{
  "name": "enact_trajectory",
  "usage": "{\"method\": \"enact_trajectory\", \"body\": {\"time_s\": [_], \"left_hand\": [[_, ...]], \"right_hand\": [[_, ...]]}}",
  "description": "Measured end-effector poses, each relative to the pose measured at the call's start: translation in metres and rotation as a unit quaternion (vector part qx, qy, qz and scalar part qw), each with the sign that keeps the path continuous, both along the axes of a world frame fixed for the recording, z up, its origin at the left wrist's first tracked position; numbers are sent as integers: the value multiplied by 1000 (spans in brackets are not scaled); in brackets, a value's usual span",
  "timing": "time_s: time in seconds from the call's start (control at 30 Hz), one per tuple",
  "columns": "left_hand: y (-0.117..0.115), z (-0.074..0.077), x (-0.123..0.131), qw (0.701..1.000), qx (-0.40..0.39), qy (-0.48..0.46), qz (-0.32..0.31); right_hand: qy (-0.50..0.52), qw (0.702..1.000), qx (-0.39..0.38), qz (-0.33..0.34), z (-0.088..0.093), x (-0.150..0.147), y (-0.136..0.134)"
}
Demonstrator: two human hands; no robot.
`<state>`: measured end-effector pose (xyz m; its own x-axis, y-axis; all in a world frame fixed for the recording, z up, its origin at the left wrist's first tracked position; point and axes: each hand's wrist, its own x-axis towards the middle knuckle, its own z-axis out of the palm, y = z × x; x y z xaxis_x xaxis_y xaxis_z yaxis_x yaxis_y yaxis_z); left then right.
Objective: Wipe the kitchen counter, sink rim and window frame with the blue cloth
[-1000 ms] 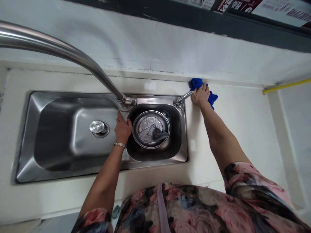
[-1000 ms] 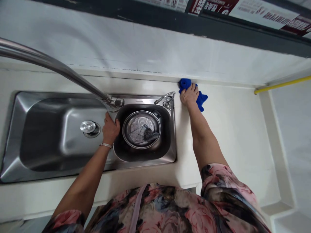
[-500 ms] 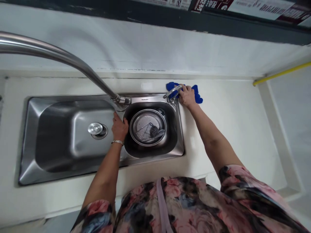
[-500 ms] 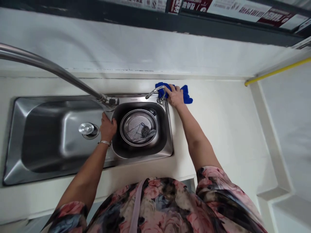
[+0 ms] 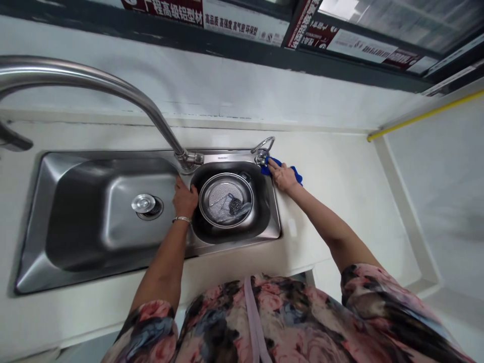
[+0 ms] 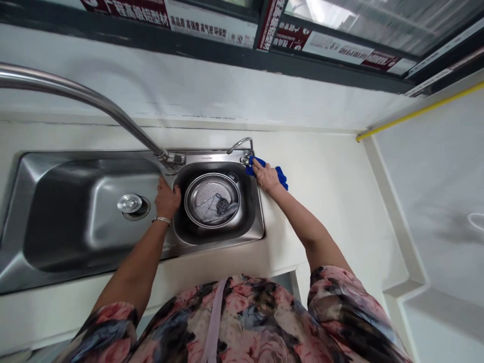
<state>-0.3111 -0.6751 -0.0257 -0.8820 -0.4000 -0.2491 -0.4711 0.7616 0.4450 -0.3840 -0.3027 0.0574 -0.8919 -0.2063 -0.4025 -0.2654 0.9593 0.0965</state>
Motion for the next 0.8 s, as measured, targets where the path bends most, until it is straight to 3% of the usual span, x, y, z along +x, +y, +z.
{"method": "enact_trajectory", "body": {"time_s": [0.2, 0.37, 0.47, 0.53, 0.63, 0.73, 0.8], "left_hand": [[-1, -2, 0, 1000, 15, 9, 0], [0, 2, -1, 999, 30, 22, 0], [0, 3, -1, 999, 31, 16, 1], [1, 2, -2, 999, 32, 18, 1], [1, 0, -2, 999, 30, 25, 1], [1, 0, -2, 999, 27, 28, -1], [1, 1, -2, 999, 28, 26, -2]], "right_hand": [[-47, 998, 39, 23, 11, 54, -19], [-61, 998, 12, 30, 18, 107, -14], [-11, 995, -87, -40, 23, 133, 6], [65, 981, -152, -104, 27, 143, 25], [163, 952, -193, -173, 37, 149, 50], [164, 943, -199, -212, 56, 156, 61], [172, 931, -249, -205, 78, 170, 58]]}}
